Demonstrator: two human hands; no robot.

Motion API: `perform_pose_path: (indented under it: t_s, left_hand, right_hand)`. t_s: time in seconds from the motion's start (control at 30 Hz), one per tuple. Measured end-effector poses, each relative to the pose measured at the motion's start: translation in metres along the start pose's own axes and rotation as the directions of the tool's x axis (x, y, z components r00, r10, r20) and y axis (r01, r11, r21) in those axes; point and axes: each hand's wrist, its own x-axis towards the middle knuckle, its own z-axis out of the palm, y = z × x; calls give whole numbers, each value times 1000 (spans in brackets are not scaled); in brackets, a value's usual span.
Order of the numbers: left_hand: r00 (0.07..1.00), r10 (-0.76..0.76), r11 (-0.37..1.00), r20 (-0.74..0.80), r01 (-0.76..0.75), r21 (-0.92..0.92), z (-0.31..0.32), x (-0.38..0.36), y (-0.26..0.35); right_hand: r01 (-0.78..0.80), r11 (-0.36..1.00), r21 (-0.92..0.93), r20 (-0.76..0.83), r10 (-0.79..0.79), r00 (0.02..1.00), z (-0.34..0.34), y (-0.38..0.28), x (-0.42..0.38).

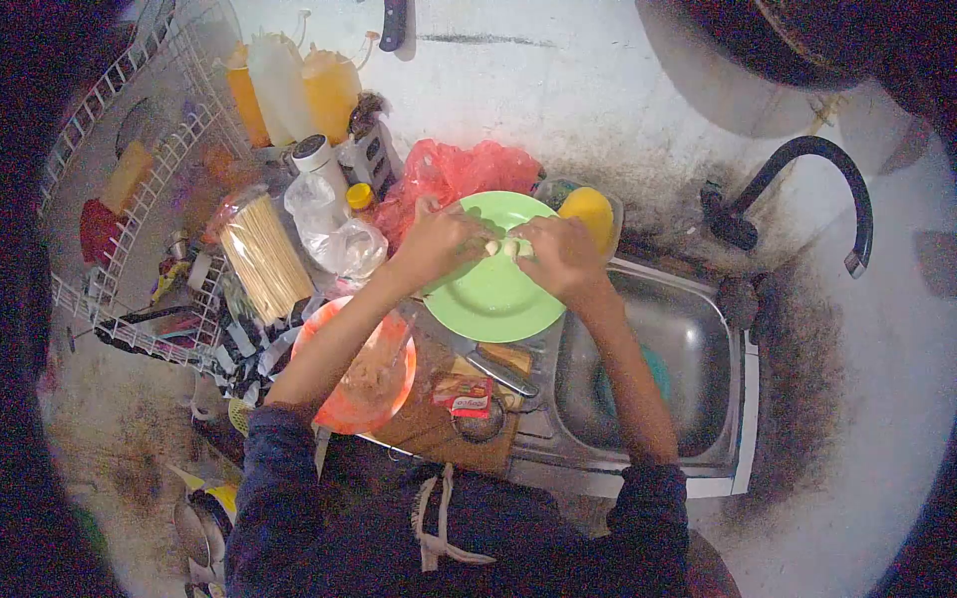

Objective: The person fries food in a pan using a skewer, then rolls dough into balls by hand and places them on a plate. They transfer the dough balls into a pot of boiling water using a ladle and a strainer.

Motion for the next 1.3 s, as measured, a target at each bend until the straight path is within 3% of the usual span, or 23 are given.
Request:
perform_pose_path:
  t_s: [0.3, 0.37, 0.4, 0.43, 0.47, 0.5, 0.53, 0.57, 0.6, 0.67, 0.7, 0.77, 0.8, 0.87, 0.9, 0.97, 1.0, 1.07, 1.1, 1.17, 1.2, 1.3]
  left_hand:
    - [1000, -23, 1000, 9, 24, -9, 2, -4, 3]
    - [996, -66, 988, -66, 57, -140, -3, -5, 6]
    - [996, -67, 988, -67, 57, -140, -9, -5, 6]
    - [990, -144, 876, -5, 125, -465, -15, -4, 5]
    - [977, -197, 657, 78, 191, -730, -22, -5, 5]
    - [975, -206, 657, 79, 198, -728, -31, -4, 14]
    - [959, -283, 356, 22, 126, -926, -41, -2, 31]
    - [926, -377, 21, -7, 1, -1000, -48, 0, 47]
    - [930, -367, 7, -18, -16, -1000, -49, 0, 61]
    - [852, -519, 190, -75, 29, -981, -55, -20, 104]
    - [838, -532, -74, -126, -195, -978, -37, -26, 110]
    - [829, -558, -479, 49, -273, -834, -46, -33, 117]
    - [808, -588, -459, 45, -287, -840, -56, -39, 129]
    - [670, -729, -262, 140, -85, -961, -71, -55, 162]
    - [646, -751, -254, 136, -93, -963, -68, -63, 164]
    - [711, -702, -241, 35, -191, -952, -59, -77, 164]
    - [687, -726, -223, 29, -195, -955, -62, -84, 169]
    - [639, -768, -177, 45, -144, -974, -71, -95, 181]
    - [608, -793, -147, 26, -151, -977, -75, -96, 176]
    - [579, -813, -70, -60, -200, -977, -85, -103, 162]
    - [561, -821, -27, -104, -221, -975, -90, -108, 154]
    - [520, -825, 84, -220, -271, -959, -105, -129, 139]
  right_hand:
    - [20, 1000, -18, -87, -22, 996, -8, 7, -10]
    - [35, 999, -13, -111, -36, 993, -10, 6, -13]
    - [28, 994, 107, -127, -15, 992, -11, 4, -14]
    - [25, 974, 227, -139, 7, 990, -13, 1, -15]
    - [28, 973, 229, -136, 3, 991, -12, -6, -17]
    - [50, 930, 364, -277, 56, 959, -15, -29, -16]
    - [93, 867, 490, -399, 128, 908, -17, -50, -15]
    - [100, 861, 498, -391, 121, 912, -15, -68, -14]
    - [96, 860, 501, -415, 141, 899, -13, -87, -13]
    - [91, 854, 513, -450, 177, 875, -5, -125, -12]
    - [94, 849, 520, -468, 191, 863, -1, -140, -12]
    - [118, 832, 542, -466, 181, 866, 6, -152, -15]
    - [149, 829, 539, -470, 150, 870, 8, -149, -18]
    - [202, 820, 535, -481, 99, 871, 13, -145, -23]
    - [214, 808, 548, -465, 82, 881, 16, -149, -27]
    - [-86, 912, 401, -315, 225, 922, 21, -158, -38]
    - [-65, 907, 416, -300, 205, 932, 23, -163, -40]
    - [160, 539, 827, -290, 165, 943, 26, -173, -45]
    - [176, 515, 839, -280, 132, 951, 36, -173, -48]
    - [51, 443, 895, -111, 111, 988, 62, -175, -52]
    - [131, 329, 935, -161, 65, 985, 58, -189, -46]
    - [126, 238, 963, -115, -58, 992, 70, -229, -63]
